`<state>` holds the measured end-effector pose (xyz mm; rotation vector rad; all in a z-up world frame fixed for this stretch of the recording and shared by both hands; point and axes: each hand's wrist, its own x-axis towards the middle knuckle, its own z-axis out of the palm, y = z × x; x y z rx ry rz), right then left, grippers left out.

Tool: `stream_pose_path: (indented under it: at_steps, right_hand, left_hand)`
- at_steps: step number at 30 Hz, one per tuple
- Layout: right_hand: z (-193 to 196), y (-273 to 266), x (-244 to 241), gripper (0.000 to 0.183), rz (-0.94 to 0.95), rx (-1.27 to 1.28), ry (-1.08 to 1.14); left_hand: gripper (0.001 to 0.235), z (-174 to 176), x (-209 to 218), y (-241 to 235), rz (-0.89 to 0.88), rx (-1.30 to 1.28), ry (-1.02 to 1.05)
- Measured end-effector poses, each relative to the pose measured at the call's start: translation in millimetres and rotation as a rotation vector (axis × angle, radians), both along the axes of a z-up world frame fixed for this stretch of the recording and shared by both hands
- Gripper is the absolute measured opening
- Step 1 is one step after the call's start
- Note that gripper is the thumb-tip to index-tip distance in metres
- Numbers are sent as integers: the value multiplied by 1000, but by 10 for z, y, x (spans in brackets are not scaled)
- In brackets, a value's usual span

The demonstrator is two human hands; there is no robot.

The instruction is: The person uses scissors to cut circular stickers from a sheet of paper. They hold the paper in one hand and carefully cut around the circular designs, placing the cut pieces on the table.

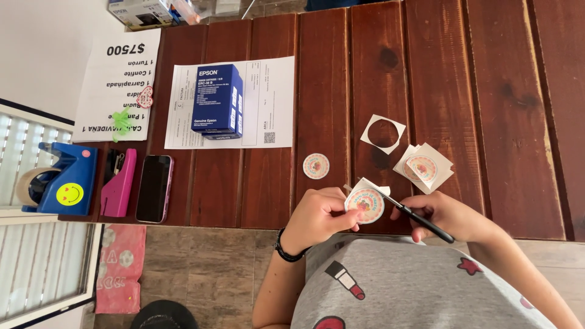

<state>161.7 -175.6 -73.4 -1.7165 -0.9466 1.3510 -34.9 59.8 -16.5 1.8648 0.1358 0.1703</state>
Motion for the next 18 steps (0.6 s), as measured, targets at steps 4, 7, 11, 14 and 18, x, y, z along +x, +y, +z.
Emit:
stream_pose_path:
  at_steps: [4, 7, 11, 14, 18]
  right_hand:
    - [-51, -19, 34, 52, 11, 3, -7]
    - [-74, -27, 49, 56, 18, 37, 1]
    - [-73, -30, 64, 56, 30, 26, 21]
    - [-65, -39, 57, 60, 56, 104, -17]
    - [-78, 70, -52, 62, -110, 264, 120]
  left_hand:
    - [31, 5, 6, 9, -6, 19, 4]
    - [31, 3, 11, 14, -11, 31, 10]
    - [30, 3, 3, 24, -13, 53, 4]
    - [31, 150, -9, 29, 5, 49, 24]
    - [11, -25, -4, 72, 99, -81, -79]
